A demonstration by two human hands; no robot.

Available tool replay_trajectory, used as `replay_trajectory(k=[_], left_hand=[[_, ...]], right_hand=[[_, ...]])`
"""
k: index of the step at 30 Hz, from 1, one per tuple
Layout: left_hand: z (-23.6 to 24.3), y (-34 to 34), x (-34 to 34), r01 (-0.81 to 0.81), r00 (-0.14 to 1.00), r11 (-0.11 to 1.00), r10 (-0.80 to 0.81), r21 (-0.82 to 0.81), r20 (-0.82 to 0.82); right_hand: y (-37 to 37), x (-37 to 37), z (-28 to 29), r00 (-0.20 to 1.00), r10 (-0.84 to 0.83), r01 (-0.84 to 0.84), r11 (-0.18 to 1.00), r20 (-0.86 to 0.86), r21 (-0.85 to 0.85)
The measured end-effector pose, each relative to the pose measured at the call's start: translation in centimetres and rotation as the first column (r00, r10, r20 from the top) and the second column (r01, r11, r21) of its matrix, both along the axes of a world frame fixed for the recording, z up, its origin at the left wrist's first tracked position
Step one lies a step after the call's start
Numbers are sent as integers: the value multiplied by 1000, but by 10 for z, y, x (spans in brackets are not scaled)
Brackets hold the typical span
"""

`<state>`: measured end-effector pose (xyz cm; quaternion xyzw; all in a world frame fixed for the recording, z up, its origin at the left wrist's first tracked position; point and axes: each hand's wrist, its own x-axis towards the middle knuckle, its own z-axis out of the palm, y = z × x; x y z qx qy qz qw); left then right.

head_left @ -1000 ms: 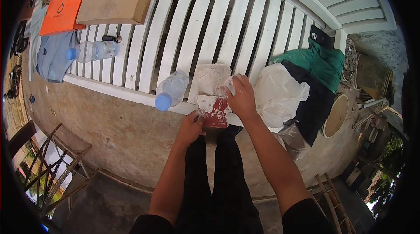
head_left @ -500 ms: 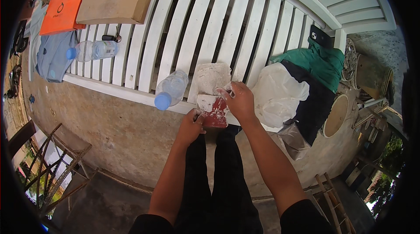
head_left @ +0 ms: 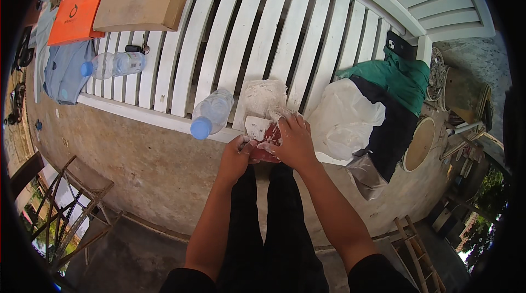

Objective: Mixing and applying wall filler or plaster to a surface using a scraper.

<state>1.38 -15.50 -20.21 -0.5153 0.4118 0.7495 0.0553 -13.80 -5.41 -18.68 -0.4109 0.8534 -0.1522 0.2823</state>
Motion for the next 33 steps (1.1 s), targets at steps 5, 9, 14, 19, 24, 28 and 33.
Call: replay_trajectory(k=[5,9,14,19,24,28,33], left_hand=[[-4,3,13,130,991,975,-136,-178,-19],[0,2,12,114,992,965,-124,-236,-25],[-5,3,15,85,994,954,-99,-288,-36],[1,6,11,145,987,930,-161,-337,-21],[-1,17,15,76,996,925,-89,-372,-16],[-2,19,15,90,994,914,-110,-395,-28],[-1,22,12,32,1000,943,-30,-330,9]], right_hand=[[0,3,-6,1000,-4,5,1000,-31,20],[-7,2,-7,999,16,-13,996,-35,91],[-15,4,-9,998,-54,55,994,-10,94],[-20,-2,-14,987,-110,115,993,-121,33],[-28,-6,-12,979,-121,115,992,-165,-44],[-33,-13,-14,976,-144,142,990,-164,-25],[-32,-26,-16,975,-118,97,988,-190,-117]])
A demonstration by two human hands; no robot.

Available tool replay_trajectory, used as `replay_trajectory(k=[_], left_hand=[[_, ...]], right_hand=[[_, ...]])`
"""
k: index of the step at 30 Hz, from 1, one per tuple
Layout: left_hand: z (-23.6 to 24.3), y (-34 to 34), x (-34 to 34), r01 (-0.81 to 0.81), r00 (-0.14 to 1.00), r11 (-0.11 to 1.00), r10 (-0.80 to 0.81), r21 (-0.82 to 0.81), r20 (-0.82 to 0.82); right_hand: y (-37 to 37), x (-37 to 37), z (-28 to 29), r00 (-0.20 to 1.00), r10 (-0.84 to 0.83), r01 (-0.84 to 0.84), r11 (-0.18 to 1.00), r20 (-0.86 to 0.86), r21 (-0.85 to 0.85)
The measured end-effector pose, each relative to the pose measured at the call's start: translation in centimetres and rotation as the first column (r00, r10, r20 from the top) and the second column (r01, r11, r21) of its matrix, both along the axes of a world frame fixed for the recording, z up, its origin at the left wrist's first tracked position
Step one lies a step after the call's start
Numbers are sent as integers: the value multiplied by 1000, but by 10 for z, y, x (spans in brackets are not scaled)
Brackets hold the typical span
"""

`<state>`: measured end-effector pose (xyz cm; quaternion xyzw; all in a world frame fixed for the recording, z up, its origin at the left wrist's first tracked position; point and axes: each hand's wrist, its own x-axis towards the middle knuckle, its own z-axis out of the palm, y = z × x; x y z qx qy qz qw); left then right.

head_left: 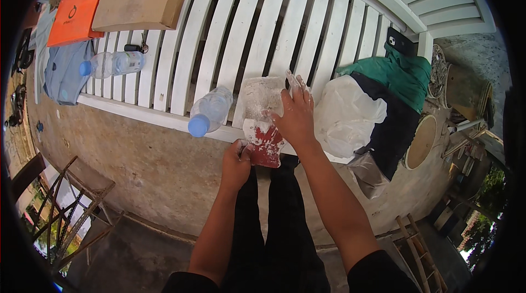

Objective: Mixing and applying wall filler or plaster to a surface using a scraper.

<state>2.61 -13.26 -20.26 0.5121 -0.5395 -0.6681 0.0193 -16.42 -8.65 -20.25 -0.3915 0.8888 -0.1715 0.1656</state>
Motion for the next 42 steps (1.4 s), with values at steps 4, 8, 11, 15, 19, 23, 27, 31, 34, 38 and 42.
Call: replay_trajectory(k=[4,8,11,15,19,23,27,31,34,38,42], left_hand=[[-2,-3,-4,-53,999,995,53,79,5],[-8,-2,-6,9,999,999,-10,41,35],[-7,-2,-9,-24,1000,995,22,99,19],[-17,-3,-4,-30,999,992,28,121,19],[-19,-1,-4,-43,999,989,40,145,21],[-23,0,-2,-22,1000,991,20,133,22],[-22,-1,-3,-12,999,990,7,137,36],[-21,-2,-4,-51,998,989,46,137,40],[-22,-5,-2,-63,998,989,64,132,-6],[-17,-11,-1,-105,994,981,102,162,28],[-18,-13,-5,-98,995,985,93,145,41]], right_hand=[[7,3,-6,996,92,-94,984,-24,-149],[15,9,-7,994,101,-93,980,42,-175],[18,13,-11,994,84,-71,982,68,-174],[16,10,-4,991,50,-23,976,122,-215],[14,9,-3,989,21,13,972,143,-236],[16,6,-6,990,1,35,967,141,-251],[18,6,-8,995,-1,25,971,102,-238],[20,6,-7,996,-19,39,971,88,-236],[26,1,-10,989,-58,95,956,137,-279],[33,2,-8,724,-418,550,830,549,-93],[65,0,-43,529,-515,702,713,674,-6]])
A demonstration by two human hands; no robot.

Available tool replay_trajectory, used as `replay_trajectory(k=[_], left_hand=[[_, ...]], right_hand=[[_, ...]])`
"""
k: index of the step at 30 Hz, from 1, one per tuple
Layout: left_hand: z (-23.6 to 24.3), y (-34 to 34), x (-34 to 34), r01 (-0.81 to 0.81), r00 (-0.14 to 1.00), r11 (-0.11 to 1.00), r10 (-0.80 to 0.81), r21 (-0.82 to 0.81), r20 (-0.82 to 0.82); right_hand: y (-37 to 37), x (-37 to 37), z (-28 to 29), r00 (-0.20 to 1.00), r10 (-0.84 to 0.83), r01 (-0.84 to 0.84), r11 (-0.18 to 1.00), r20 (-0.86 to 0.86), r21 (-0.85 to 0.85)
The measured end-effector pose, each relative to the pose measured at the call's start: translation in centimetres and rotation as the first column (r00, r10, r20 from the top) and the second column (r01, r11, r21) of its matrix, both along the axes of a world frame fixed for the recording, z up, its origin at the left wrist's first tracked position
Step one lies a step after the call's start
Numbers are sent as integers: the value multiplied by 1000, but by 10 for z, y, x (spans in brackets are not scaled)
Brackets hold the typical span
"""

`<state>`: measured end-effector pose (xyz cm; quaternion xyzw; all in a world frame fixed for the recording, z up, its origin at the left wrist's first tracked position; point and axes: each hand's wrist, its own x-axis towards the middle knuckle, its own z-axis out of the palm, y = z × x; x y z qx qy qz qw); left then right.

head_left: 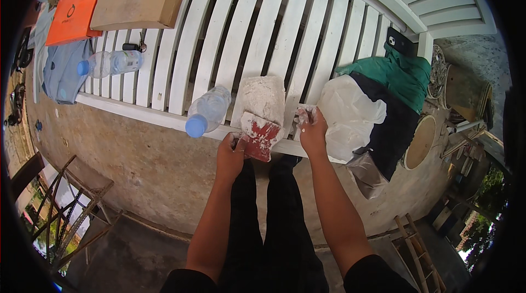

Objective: Mixing and applying wall filler or plaster to a surface using a scraper.

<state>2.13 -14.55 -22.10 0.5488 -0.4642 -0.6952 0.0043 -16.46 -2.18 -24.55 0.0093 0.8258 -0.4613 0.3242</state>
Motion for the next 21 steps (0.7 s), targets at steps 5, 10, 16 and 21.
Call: replay_trajectory(k=[5,10,16,21], left_hand=[[1,-1,4,4,1000,1000,-4,7,-2],[1,0,2,5,1000,1000,-5,-2,9],[-11,2,9,53,998,991,-55,-121,-11],[-15,4,9,60,998,991,-60,-123,7]], right_hand=[[2,1,-2,824,-189,305,943,533,-137],[5,1,-4,623,-255,544,821,740,-175],[6,4,-8,774,-227,452,851,591,-266],[-6,2,3,924,-60,130,978,379,-162]])
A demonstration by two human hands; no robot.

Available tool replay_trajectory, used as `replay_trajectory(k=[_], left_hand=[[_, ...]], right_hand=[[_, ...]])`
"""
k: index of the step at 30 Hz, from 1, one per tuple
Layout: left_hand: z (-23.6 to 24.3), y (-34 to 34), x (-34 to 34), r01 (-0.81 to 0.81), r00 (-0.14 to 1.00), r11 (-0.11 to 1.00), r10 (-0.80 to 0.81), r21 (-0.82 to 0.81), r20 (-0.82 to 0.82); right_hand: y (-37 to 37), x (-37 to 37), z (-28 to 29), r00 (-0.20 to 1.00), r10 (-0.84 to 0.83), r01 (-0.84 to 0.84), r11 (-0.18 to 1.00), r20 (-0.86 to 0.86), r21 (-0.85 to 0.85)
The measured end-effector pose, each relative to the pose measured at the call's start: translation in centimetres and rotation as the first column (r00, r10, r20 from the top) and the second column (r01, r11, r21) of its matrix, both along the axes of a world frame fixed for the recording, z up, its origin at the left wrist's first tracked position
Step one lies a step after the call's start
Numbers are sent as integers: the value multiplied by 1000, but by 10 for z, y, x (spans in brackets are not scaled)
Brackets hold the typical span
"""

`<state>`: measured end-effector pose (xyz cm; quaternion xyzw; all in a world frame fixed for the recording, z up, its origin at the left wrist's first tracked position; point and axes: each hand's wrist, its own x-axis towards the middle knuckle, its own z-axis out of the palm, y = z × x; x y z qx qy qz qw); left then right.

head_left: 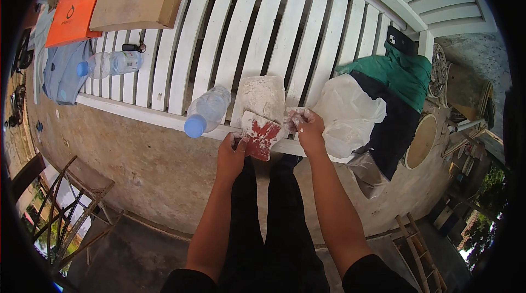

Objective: Mixing and applying wall filler or plaster to a surface using a scraper.

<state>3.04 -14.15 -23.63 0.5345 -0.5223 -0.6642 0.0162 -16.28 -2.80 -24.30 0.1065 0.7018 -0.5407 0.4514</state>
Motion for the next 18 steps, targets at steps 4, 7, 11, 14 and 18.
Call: replay_trajectory(k=[4,7,11,14,18], left_hand=[[4,-2,-1,20,1000,1000,-20,-21,24],[5,-2,-4,39,999,999,-39,-37,25],[6,-3,-2,32,999,998,-33,-46,-12],[6,-3,-2,41,999,998,-42,-53,-19],[8,-4,-4,71,997,996,-72,-57,-3]], right_hand=[[-27,4,28,830,481,-365,851,-283,379],[-32,10,18,586,422,-373,898,-691,233],[-40,6,27,566,481,-418,868,-669,270],[-39,2,25,543,503,-436,853,-673,286],[-38,4,22,605,551,-452,832,-574,322]])
